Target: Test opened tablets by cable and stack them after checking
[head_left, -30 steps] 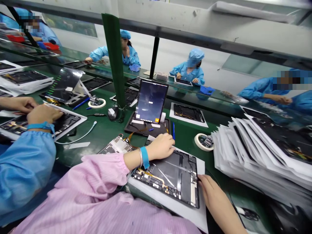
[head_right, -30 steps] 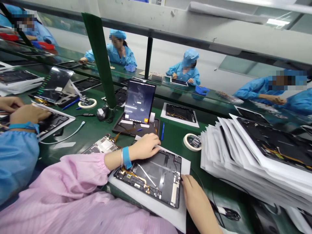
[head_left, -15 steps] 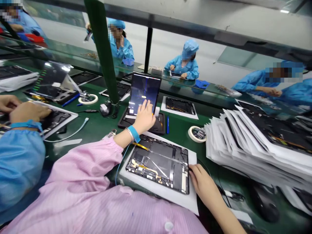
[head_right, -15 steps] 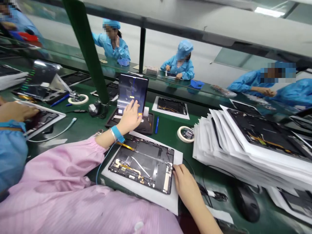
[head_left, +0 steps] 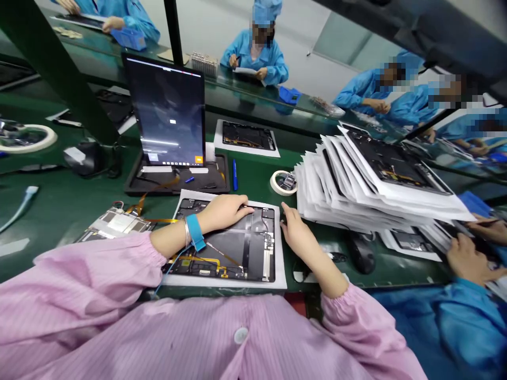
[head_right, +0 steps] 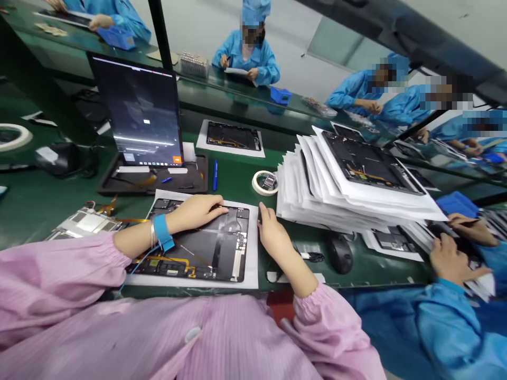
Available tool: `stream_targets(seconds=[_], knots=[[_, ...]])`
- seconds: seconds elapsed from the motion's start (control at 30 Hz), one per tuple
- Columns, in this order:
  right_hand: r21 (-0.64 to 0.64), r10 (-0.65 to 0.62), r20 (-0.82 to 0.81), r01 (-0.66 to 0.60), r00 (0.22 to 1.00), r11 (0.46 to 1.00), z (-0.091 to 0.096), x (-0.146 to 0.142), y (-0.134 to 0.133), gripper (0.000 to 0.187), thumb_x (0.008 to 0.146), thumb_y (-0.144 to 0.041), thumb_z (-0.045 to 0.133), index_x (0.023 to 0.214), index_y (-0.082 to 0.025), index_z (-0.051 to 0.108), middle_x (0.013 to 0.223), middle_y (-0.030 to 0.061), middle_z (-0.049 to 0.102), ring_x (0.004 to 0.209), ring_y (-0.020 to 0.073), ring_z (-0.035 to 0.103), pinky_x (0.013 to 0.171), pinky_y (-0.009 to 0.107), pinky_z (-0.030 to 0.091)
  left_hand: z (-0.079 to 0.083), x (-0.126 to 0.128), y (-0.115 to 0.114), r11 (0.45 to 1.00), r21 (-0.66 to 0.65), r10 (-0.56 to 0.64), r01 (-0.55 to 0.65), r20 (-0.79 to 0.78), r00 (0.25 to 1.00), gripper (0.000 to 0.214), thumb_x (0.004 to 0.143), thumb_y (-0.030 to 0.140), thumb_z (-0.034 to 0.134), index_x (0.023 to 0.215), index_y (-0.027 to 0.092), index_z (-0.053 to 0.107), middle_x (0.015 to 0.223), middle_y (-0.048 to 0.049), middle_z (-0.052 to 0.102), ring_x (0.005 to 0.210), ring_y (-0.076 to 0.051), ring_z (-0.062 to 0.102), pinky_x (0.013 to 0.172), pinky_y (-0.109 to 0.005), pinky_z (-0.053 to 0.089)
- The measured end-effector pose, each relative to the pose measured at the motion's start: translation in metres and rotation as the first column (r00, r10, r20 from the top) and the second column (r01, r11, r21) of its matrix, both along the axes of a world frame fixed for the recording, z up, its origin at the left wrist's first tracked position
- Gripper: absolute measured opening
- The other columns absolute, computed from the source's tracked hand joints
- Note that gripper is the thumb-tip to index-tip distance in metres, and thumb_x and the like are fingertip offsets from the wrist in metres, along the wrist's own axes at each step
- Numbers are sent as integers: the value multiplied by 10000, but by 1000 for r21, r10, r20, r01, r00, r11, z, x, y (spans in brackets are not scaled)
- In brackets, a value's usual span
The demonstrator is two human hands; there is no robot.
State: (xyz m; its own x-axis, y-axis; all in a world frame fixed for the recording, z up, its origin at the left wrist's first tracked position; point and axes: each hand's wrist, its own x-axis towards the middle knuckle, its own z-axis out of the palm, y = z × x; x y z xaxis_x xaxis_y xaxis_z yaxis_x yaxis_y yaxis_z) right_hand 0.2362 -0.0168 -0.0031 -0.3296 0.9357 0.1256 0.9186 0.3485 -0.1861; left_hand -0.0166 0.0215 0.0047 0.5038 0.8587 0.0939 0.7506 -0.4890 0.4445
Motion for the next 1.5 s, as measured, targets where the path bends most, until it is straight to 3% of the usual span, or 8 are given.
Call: stream_targets(seconds=[0.2,0.37,0.47,0.7,0.87,1.03,1.2,1.5], knots=[[-41,-55,-217,47,975,998,13,10,-5,380,904,-247,412,1255,-137,507,986,114,623,813,218,601,746,368,501,-8,-1,4,998,-60,17,-17,-2,1000,389,896,520,405,881,202,628,821,-42,688,736,-203,621,596,-268,372],[-462,-204,-596,-124,776,878,27,6,-37,291,929,-392,457,1094,-182,572,681,-9,554,600,121,523,580,247,441,-9,-2,5,997,-75,23,-22,3,1000,391,888,523,411,896,203,637,828,-41,687,746,-198,619,621,-270,383],[-507,-244,-641,-162,727,846,24,1,-44,243,887,-416,537,965,-186,545,711,-10,560,660,126,539,607,242,435,-9,-3,5,997,-78,24,-25,-18,1000,405,888,532,402,905,202,636,830,-41,683,752,-196,616,622,-268,380],[-560,135,-508,-445,851,699,37,12,-58,209,815,-321,663,963,-209,566,993,24,581,652,100,490,600,233,413,-10,-3,4,998,-52,22,-24,-41,999,385,893,522,415,896,203,631,832,-29,684,729,-190,603,595,-259,339],[-511,208,-448,-440,869,738,34,12,-66,90,885,-187,518,947,-213,578,942,32,575,820,147,555,730,267,441,-10,-3,4,998,-59,18,-20,-44,999,378,893,516,423,907,205,638,838,-29,686,703,-183,594,603,-260,340],[-451,-188,-647,-172,739,876,18,5,-58,95,904,-301,534,914,-208,517,790,-11,536,665,107,519,595,229,414,-9,-3,4,998,-63,17,-20,-45,999,381,894,513,421,914,201,639,845,-30,687,707,-182,592,602,-256,340],[-553,-396,-749,-172,532,815,4,-8,-47,206,865,-365,589,936,-209,475,715,-56,469,488,53,402,425,189,314,-8,-3,4,998,-62,16,-18,-43,999,385,897,514,418,899,195,633,841,-31,686,706,-180,592,589,-256,334],[-581,-456,-778,-216,432,785,5,-4,-40,267,820,-397,647,918,-214,480,690,-58,453,486,52,404,367,164,274,-9,-3,4,998,-65,11,-13,-28,1000,415,892,540,404,888,190,627,828,-36,682,719,-188,599,576,-257,328]])
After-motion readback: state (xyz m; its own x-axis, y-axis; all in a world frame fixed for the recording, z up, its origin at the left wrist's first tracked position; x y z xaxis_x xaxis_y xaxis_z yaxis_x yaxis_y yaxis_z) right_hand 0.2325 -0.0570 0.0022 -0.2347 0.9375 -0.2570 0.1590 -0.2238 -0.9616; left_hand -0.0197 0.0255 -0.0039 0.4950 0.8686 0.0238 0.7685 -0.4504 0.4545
